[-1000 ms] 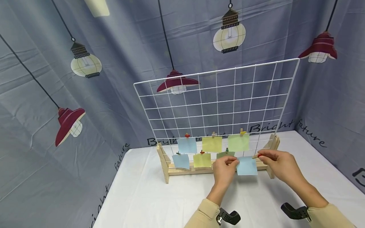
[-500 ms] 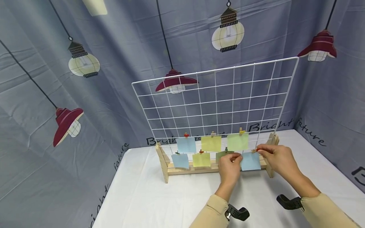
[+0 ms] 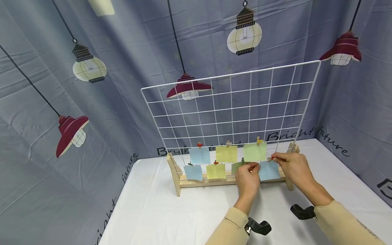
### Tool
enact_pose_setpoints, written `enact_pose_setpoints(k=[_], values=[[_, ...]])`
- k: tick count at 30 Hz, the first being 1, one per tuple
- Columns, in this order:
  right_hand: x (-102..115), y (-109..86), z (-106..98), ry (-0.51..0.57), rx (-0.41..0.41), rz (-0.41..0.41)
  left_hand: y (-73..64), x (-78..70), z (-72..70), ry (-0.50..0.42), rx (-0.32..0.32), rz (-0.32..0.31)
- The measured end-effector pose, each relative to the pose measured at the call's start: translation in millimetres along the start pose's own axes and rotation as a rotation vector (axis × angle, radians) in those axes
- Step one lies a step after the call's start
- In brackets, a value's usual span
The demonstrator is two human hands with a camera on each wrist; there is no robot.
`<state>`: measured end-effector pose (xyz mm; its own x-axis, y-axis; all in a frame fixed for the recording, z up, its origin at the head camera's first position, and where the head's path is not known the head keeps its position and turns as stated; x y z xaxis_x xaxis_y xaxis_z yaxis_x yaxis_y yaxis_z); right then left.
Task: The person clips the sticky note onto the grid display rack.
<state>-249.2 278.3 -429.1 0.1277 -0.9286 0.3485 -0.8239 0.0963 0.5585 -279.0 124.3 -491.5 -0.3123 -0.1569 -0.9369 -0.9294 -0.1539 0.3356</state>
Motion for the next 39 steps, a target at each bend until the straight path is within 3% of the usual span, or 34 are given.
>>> enact_pose_setpoints(k=[12,24,29,39], values=[[3.3,5.5,7.7,-0.008,0.054,-0.025,3.3,4.6,1.4,-0.03,-0.042,0.016],[4.6,3.5,9.0,-0.035,-0.01,-0.109,0.5,5.0,3.7,-0.063,-0.053,-0.011],[6.2,0.3,5.5,-0.043,-0.022,-0.094,-1.0,7.1,-1.0,-0.044,-0.024,0.016],[4.1,-10.3,-7.7,-0.033,-0.044,-0.031,-3.8,7.5,-24.5,0.018,0.119,0.02]])
Point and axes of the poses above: each hand's wrist, its own y-axis towards the middle knuckle, its own z-axis out of the palm, x = y × z, the point moved 2 cm from there along y, towards the middle knuckle, and after that the axes turned 11 degrees about -y, right-handed, at the moved point
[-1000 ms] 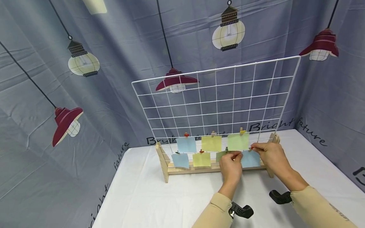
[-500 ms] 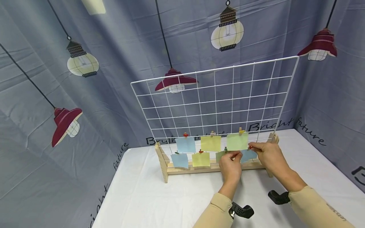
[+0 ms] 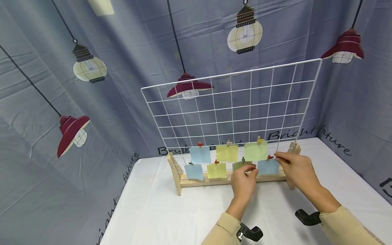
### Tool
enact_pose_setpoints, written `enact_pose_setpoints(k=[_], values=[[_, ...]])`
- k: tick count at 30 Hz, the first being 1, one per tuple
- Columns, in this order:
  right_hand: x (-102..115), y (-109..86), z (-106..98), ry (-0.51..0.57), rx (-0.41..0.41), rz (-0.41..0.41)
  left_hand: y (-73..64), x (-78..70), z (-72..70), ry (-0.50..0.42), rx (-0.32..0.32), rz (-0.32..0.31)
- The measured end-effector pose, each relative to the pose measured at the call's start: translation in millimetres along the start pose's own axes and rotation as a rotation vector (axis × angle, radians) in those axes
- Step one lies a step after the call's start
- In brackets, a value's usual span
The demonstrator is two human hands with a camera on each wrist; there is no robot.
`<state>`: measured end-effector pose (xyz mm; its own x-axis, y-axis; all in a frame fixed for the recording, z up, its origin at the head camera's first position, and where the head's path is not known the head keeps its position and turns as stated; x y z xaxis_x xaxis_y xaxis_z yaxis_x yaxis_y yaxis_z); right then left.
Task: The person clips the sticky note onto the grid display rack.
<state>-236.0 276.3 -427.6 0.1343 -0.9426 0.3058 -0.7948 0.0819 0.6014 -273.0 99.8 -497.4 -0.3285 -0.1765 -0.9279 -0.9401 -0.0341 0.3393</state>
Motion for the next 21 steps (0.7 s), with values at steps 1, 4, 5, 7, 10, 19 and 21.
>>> enact_pose_setpoints(k=[1,4,5,7,10,19,21], values=[[0.2,-1.7,-1.9,0.005,-0.015,-0.006,-0.9,-1.0,-4.5,0.011,0.024,0.002],[-1.0,-8.0,-6.4,0.014,-0.021,-0.006,-3.7,-2.0,-20.4,0.056,0.111,0.027],[-1.8,-10.4,-7.6,0.017,-0.019,-0.001,-4.8,-2.2,-26.8,0.078,0.14,0.035],[-3.7,-15.7,-10.5,0.027,-0.015,0.002,-6.4,-1.8,-39.9,0.124,0.193,0.057],[-7.5,-23.7,-13.7,0.029,0.01,0.02,-7.7,-1.2,-60.1,0.2,0.254,0.09],[-28.4,-40.0,-18.4,0.007,0.008,0.033,-5.6,-3.6,-122.7,0.342,0.271,0.094],[-34.8,-42.1,-18.6,0.003,-0.007,0.018,-5.0,-3.5,-136.9,0.382,0.255,0.095]])
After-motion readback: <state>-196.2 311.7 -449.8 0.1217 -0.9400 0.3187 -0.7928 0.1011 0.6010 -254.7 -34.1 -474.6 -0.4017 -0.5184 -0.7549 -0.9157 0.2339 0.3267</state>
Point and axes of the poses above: each hand's wrist, its own y-axis towards the middle knuckle, its own z-axis out of the palm, x = y × z, the point moved 2 cm from there along y, towards the middle knuckle, and after that the axes turned 11 degrees about -y, right-handed, at the moved point
